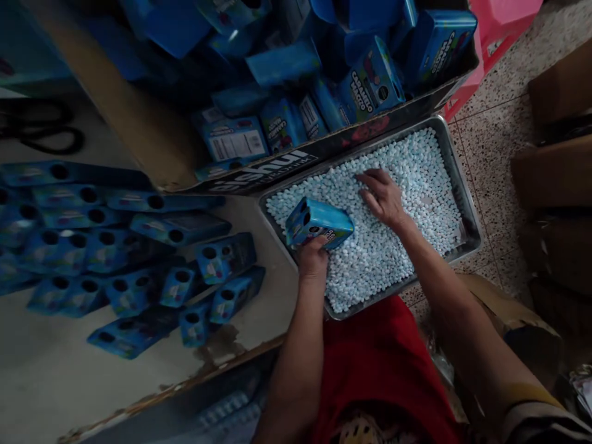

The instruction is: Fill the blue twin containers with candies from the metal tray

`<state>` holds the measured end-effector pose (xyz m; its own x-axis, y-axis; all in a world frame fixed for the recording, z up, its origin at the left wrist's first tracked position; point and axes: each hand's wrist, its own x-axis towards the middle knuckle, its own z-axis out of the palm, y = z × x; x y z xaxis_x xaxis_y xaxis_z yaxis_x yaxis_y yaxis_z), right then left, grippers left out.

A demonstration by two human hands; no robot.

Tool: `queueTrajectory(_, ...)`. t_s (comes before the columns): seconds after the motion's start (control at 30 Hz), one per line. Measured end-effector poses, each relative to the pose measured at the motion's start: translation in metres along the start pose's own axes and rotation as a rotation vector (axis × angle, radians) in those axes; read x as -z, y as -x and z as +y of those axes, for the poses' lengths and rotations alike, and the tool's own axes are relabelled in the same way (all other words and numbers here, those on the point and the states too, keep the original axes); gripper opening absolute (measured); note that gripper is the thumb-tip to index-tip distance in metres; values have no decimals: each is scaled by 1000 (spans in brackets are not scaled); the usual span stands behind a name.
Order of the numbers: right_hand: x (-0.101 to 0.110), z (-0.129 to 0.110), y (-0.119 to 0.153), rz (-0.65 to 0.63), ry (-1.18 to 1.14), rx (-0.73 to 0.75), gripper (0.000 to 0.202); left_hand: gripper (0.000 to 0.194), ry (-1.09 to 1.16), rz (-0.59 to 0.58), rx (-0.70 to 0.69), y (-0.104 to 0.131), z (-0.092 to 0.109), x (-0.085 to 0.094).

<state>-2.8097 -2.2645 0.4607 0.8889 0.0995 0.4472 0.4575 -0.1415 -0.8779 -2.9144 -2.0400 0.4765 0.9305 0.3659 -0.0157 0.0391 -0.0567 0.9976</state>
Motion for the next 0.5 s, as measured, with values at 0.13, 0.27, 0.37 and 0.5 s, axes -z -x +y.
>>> queueTrajectory(0.13, -23, -19, 30, 199, -315, -309, 41, 61, 44, 4, 38, 12, -7, -35)
queueTrajectory(0.27, -25, -18, 40, 383, -745, -586, 39, 66, -83, -121, -18, 28, 27, -39)
queueTrajectory(0.37, -12, -25, 43, 335, -987, -677, 46, 84, -185, -150, -139, 35, 62, -24)
queueTrajectory(0.5, 6, -64, 46, 323, -1214, -699, 41, 82, -512, -207, -330, 34, 91, -6)
